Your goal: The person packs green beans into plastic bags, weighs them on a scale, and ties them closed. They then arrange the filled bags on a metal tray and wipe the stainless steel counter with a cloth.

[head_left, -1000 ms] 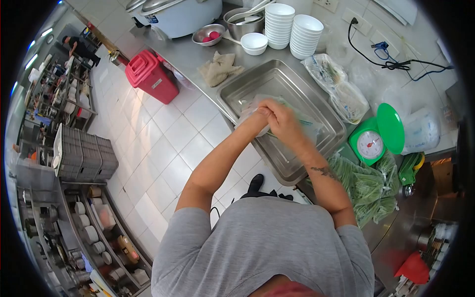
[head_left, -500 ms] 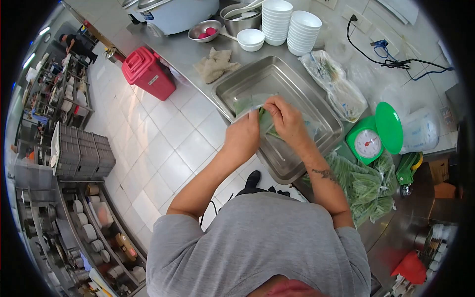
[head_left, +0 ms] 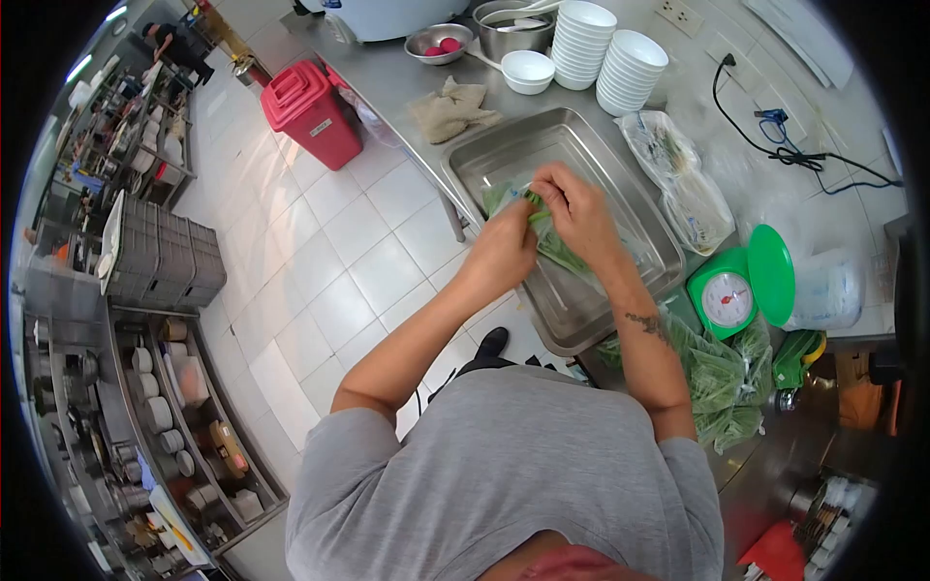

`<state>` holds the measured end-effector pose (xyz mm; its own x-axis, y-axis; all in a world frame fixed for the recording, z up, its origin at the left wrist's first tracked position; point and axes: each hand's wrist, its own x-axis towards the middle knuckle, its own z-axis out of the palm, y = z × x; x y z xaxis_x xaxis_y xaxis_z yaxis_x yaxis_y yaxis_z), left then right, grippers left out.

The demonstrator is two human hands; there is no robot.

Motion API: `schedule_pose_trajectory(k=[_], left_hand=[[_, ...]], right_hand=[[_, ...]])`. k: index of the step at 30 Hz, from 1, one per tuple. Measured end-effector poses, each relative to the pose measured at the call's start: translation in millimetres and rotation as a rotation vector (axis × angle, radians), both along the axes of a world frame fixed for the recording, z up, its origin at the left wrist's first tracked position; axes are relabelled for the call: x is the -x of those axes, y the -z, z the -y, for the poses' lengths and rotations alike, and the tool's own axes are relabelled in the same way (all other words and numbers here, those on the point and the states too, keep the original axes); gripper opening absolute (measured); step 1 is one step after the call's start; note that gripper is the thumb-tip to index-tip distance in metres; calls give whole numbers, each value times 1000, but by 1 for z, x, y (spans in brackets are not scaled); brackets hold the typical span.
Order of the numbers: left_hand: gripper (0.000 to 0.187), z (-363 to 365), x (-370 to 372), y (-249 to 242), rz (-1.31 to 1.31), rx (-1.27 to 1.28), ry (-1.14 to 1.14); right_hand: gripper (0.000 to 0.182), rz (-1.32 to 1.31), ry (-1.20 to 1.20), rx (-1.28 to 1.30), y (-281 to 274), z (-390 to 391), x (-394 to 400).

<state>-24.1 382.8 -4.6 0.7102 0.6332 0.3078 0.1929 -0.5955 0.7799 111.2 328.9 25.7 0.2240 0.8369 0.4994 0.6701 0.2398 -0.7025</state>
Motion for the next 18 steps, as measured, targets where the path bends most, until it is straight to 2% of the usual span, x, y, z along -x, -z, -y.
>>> schedule_pose_trajectory(k=[1,4,6,8,10,13,16,18], left_hand=[[18,-8,-11,10,-9,-143,-35],[18,-30,-33,27,-407,23,96],[21,-52,-40,100,-43,15,178],[23,-53,-43,105,44,43,245],[26,-36,-36,57,-151,111,285],[27,-41,-40,55,-395,34,188],[25,-55,-47,108,-202,51,200],[24,-61,-50,117,-261,-143,210]], right_hand=[[7,7,-17,6,-1,1,3],[7,19,-57,-6,-2,5,10],[8,20,-77,-59,0,5,10],[8,-6,-70,-41,4,7,7],[8,-20,-62,-32,9,10,6],[8,-13,-48,-40,16,14,6],[7,-25,-45,-56,19,14,3],[7,-41,-48,-55,18,14,1]])
